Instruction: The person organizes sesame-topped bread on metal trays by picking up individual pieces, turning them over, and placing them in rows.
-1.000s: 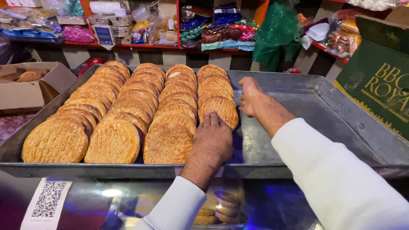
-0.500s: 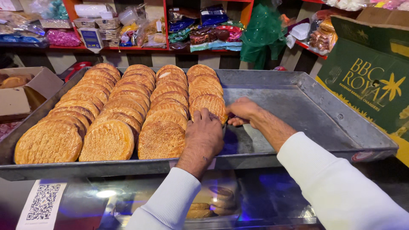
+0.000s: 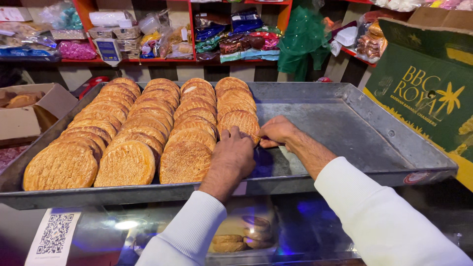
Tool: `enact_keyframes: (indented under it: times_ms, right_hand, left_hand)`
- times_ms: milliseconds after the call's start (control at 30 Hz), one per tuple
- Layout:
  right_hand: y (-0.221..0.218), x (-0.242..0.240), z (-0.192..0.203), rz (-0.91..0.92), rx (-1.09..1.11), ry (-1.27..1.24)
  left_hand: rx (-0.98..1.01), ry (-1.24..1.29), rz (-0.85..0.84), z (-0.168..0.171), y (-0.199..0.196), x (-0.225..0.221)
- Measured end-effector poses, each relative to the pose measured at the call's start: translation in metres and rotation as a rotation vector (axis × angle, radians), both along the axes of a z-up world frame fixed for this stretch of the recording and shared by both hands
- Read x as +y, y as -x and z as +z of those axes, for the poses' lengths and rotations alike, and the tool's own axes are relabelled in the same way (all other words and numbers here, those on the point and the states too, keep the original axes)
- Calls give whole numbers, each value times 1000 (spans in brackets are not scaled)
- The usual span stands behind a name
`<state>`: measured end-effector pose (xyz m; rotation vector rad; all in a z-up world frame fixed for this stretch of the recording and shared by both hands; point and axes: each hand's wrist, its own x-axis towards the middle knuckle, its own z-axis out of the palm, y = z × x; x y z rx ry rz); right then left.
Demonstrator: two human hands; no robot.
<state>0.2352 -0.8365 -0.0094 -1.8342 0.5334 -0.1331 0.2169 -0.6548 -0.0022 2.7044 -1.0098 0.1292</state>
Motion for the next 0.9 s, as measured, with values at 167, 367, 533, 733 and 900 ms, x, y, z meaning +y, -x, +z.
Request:
enact_keyframes:
  times_ms: [167,367,533,733,900]
  right_hand:
    - [4,4,5,12,14,-9]
    - [-14,-8,-13,-3,26,-19]
    - [-21,-14,-23,1,8,-19]
    - [-24,-16,-27,15,15,-17]
    - [-13,-8,-15,26,5,-7]
  left_hand:
    - [141,4,0,5,2,9]
    - [392,-115,-90,19,21,19]
    - [433,-171,-116,25,27,20]
    - [425,-189,-89,25,35,23]
    - [446,-181,-75,14,27,23]
